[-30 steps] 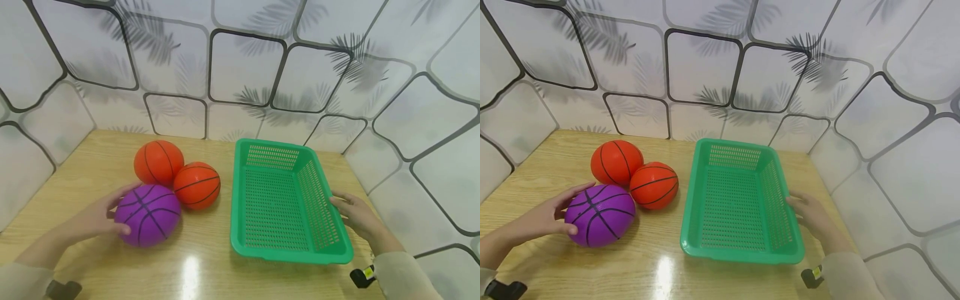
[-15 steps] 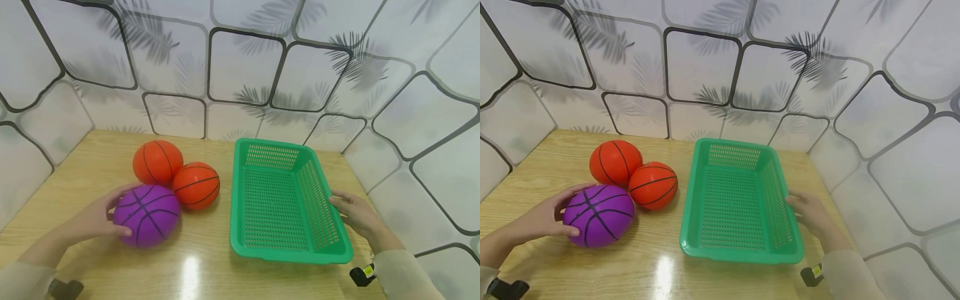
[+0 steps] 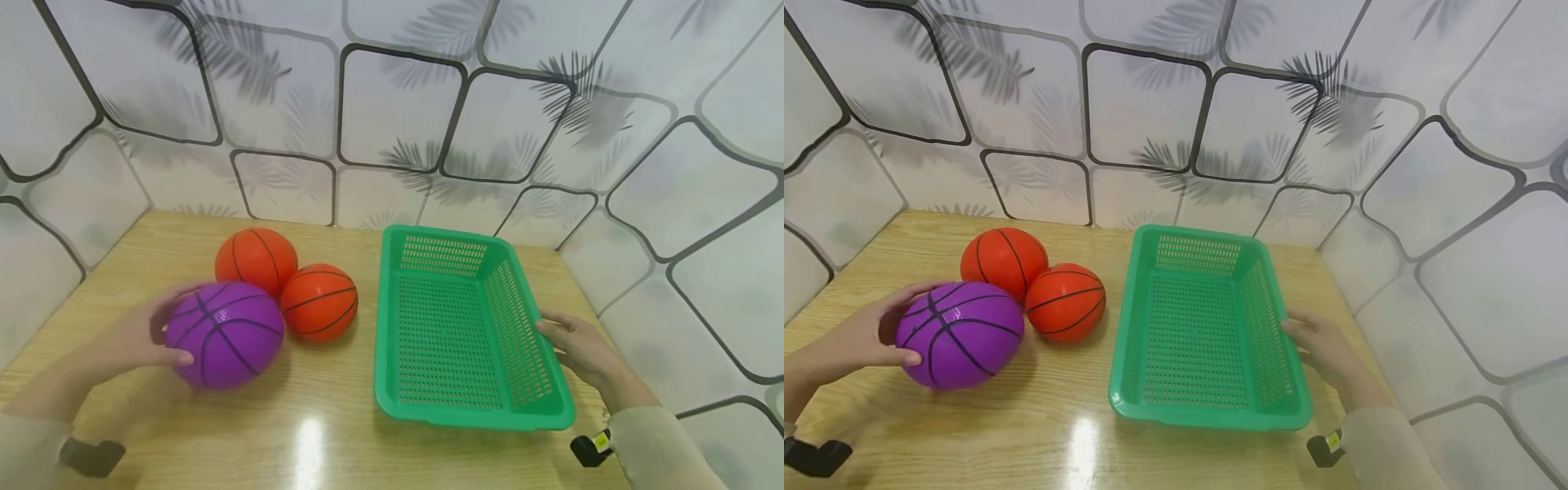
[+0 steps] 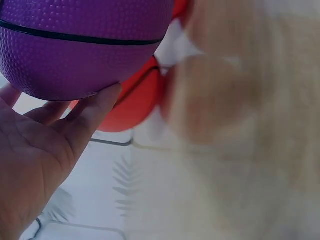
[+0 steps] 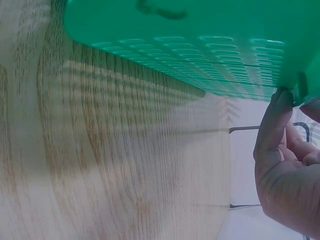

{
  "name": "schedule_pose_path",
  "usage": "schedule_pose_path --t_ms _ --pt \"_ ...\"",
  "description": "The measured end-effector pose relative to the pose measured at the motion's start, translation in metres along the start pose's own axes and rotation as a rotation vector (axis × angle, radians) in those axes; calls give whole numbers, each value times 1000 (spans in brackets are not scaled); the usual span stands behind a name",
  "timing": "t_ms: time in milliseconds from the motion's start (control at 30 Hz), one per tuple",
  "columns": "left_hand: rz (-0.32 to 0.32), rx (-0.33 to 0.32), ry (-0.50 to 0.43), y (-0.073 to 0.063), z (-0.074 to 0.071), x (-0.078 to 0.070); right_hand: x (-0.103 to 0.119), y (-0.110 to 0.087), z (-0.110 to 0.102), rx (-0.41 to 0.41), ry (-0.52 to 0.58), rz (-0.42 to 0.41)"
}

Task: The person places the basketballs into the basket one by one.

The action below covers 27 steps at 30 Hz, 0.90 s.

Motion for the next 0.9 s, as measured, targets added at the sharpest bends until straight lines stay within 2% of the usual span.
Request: schedule_pose_path --t_ms 167,300,400,467,633,900 --pt "60 14 -30 13 -11 -17 0 0 0 -1 -1 0" --pt "104 26 -98 24 -17 -29 1 0 1 2 2 1" --pt "121 14 -132 33 -21 -37 2 0 1 7 7 0" --pt "128 -1 -121 38 -23 -41 2 -1 2 12 10 -2" --pt "94 -37 -53 55 -23 -50 2 -1 2 14 19 -5" --pt "47 -84 -25 90 -12 -59 1 -1 1 11 22 -4"
Point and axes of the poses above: each hand's wrist, its own y-axis towards the middle knuckle, its own z-axis out of the palm, x = y × z, the point moved 4 cm from there along y, towards the middle knuckle, and after that the axes turned 9 degrees about z, right-handed, at the moved point
